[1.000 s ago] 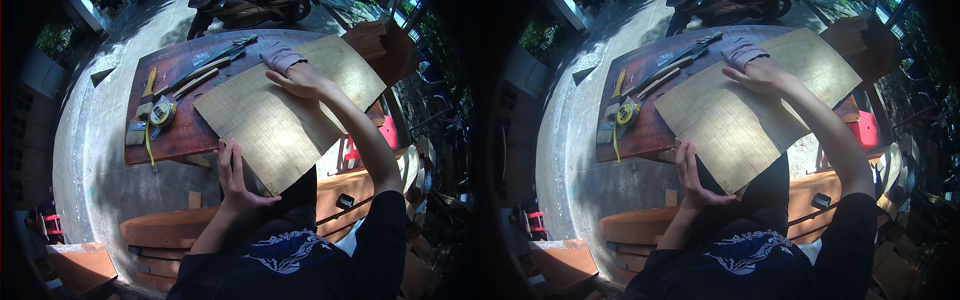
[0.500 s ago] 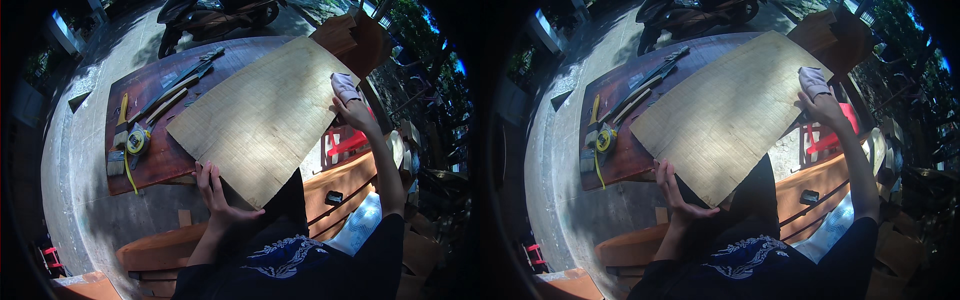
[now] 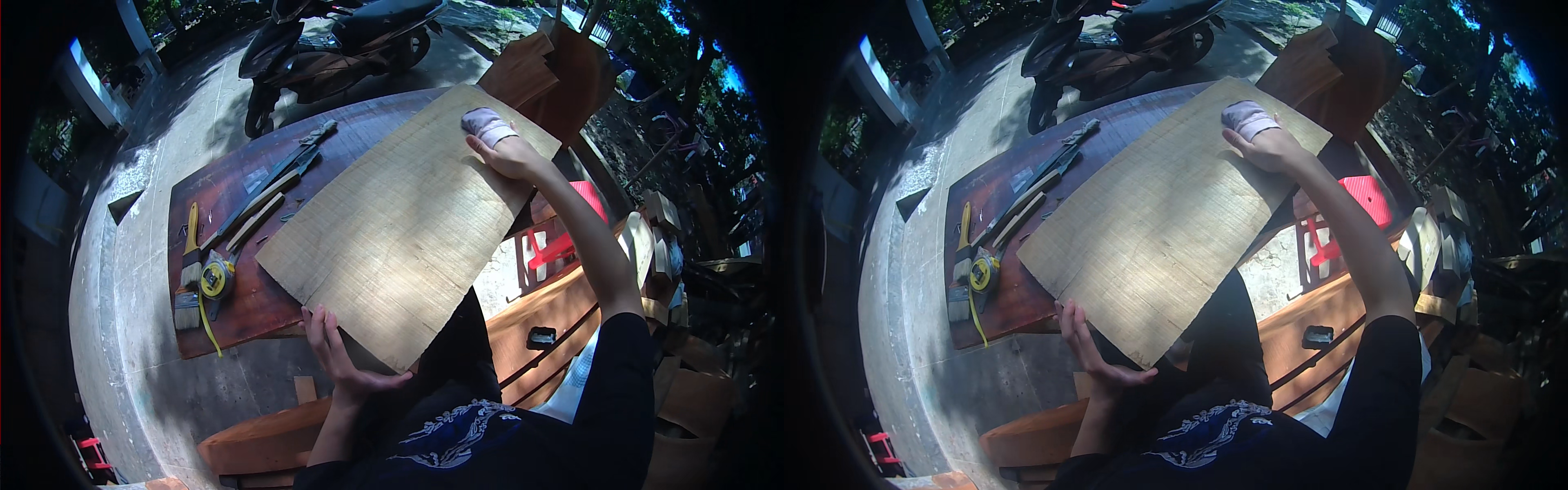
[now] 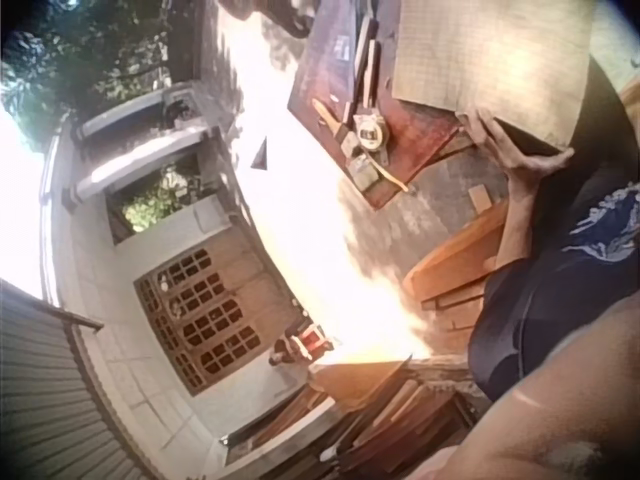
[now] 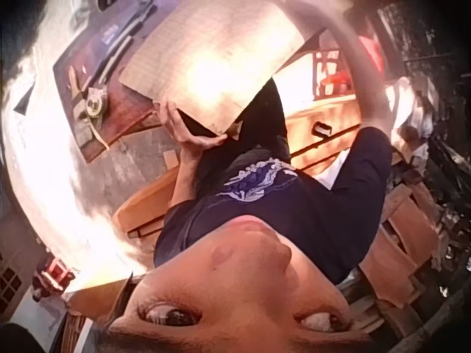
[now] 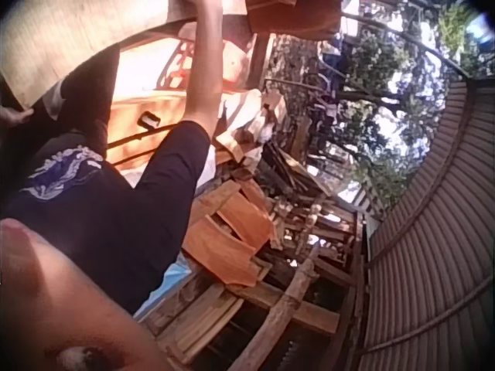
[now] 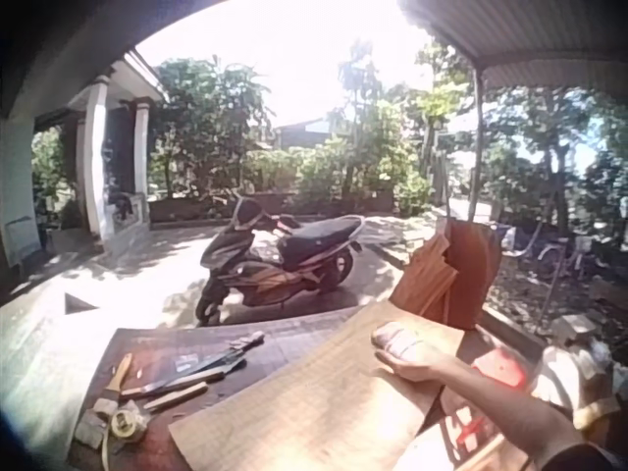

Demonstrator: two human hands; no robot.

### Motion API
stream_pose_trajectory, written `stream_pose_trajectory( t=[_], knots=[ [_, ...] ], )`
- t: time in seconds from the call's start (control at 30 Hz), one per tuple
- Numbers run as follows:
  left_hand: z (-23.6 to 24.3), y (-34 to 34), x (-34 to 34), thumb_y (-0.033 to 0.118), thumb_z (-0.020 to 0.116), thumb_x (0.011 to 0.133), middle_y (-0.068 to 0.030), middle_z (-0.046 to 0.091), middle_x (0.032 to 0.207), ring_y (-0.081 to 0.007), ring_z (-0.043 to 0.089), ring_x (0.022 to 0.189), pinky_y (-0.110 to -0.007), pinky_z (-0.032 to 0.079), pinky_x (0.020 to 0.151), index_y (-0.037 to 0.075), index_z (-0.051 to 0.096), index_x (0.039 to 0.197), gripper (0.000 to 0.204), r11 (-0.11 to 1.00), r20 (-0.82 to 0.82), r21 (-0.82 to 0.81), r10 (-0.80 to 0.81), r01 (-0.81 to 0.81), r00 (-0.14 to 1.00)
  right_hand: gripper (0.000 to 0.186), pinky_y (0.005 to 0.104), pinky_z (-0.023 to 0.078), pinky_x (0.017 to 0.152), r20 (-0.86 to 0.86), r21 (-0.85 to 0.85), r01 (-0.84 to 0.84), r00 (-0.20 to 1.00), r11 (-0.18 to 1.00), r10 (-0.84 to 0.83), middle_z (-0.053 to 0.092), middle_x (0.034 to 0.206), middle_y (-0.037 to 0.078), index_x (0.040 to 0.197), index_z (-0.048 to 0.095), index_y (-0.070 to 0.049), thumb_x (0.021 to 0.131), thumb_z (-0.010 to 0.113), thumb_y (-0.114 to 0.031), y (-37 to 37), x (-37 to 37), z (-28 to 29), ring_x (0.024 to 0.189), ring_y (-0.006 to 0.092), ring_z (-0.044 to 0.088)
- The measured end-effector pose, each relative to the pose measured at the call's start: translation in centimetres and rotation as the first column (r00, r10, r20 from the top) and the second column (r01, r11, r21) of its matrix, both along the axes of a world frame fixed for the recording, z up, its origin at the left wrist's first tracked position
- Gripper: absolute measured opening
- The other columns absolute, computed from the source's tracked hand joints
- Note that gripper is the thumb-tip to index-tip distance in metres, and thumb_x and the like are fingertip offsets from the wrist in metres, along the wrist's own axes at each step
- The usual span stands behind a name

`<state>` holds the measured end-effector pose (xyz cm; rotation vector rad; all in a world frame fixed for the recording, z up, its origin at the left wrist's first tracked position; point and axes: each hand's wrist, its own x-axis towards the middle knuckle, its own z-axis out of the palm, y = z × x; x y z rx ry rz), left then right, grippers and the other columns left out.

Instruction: The person scrapes a wooden board with a saw blade, brushes it with a paintbrush, wipes it down with a cloth, and sands the board using sandpaper.

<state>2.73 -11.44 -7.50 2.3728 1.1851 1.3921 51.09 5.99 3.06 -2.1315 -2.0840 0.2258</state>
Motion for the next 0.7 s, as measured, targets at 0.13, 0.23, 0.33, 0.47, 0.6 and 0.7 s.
stream_pose_trajectory(
  t=[0.13,0.23,0.33,0.47,0.6,0.7],
  knots=[
    [-0.3,-0.1,-0.4,0.102,0.07,0.065,-0.0346,0.034,0.166,-0.0589,0.03,0.157,-0.072,0.029,0.127,-0.01,0.034,0.163,0.153,0.999,-0.024,-0.032,0.019,-0.02,1.0,0.094,0.0537,0.009,0.137,0.049,-0.152,0.266,0.964,0.952,-0.262,0.043,0.172,0.024,0.172,0.033,-0.006,0.111,0.023,-0.076,2.4,0.8,1.4,0.165,0.0371,0.03],
    [-0.4,-0.5,-0.8,0.102,0.069,0.066,-0.0342,0.034,0.166,-0.059,0.029,0.158,-0.071,0.029,0.127,-0.01,0.033,0.163,0.153,0.998,-0.019,-0.038,0.058,-0.059,0.998,0.09,0.0544,0.009,0.138,0.082,0.138,-0.23,0.972,0.963,0.221,0.032,0.176,0.025,0.173,0.029,-0.003,0.113,0.023,-0.07,-0.7,-8.8,-1.2,0.167,0.0373,0.025],
    [-0.2,-0.5,-0.5,0.103,0.068,0.066,-0.0337,0.033,0.167,-0.0592,0.029,0.158,-0.072,0.029,0.127,-0.01,0.033,0.164,0.153,0.997,0.0,-0.041,0.065,-0.065,0.998,0.079,0.0546,0.012,0.138,0.053,0.094,-0.324,0.946,0.941,0.321,0.036,0.176,0.02,0.173,0.034,-0.012,0.114,0.031,-0.064,-1.6,-8.7,-0.7,0.166,0.0352,0.028],
    [0.2,0.1,-0.2,0.102,0.069,0.065,-0.035,0.034,0.166,-0.0585,0.03,0.158,-0.071,0.029,0.127,-0.011,0.034,0.163,0.153,0.999,-0.031,-0.023,0.024,-0.025,0.999,0.075,0.0567,0.013,0.136,0.023,0.095,0.166,0.985,0.982,-0.169,0.043,0.174,0.017,0.168,0.046,-0.015,0.115,0.028,-0.064,2.3,4.9,0.2,0.164,0.0321,0.035],
    [-0.2,-0.3,-0.6,0.098,0.077,0.063,-0.034,0.036,0.163,-0.0575,0.033,0.155,-0.075,0.027,0.127,-0.008,0.035,0.162,0.151,0.998,-0.02,-0.052,0.039,-0.04,0.999,0.089,0.0531,0.012,0.138,0.02,0.03,0.047,0.999,0.998,-0.048,0.053,0.162,0.029,0.162,0.047,0.003,0.114,0.023,-0.069,3.2,-3.3,0.3,0.161,0.0385,0.038],
    [-0.2,-0.5,-1.1,0.097,0.077,0.064,-0.0338,0.035,0.164,-0.0583,0.032,0.156,-0.075,0.028,0.126,-0.008,0.036,0.162,0.149,0.997,-0.002,-0.04,0.061,-0.061,0.998,0.081,0.0506,0.014,0.139,0.149,-0.229,-0.293,0.932,0.928,0.331,0.055,0.158,0.029,0.158,0.051,0.002,0.116,0.026,-0.062,2.7,-10.8,1.2,0.156,0.0393,0.043]
  ],
)
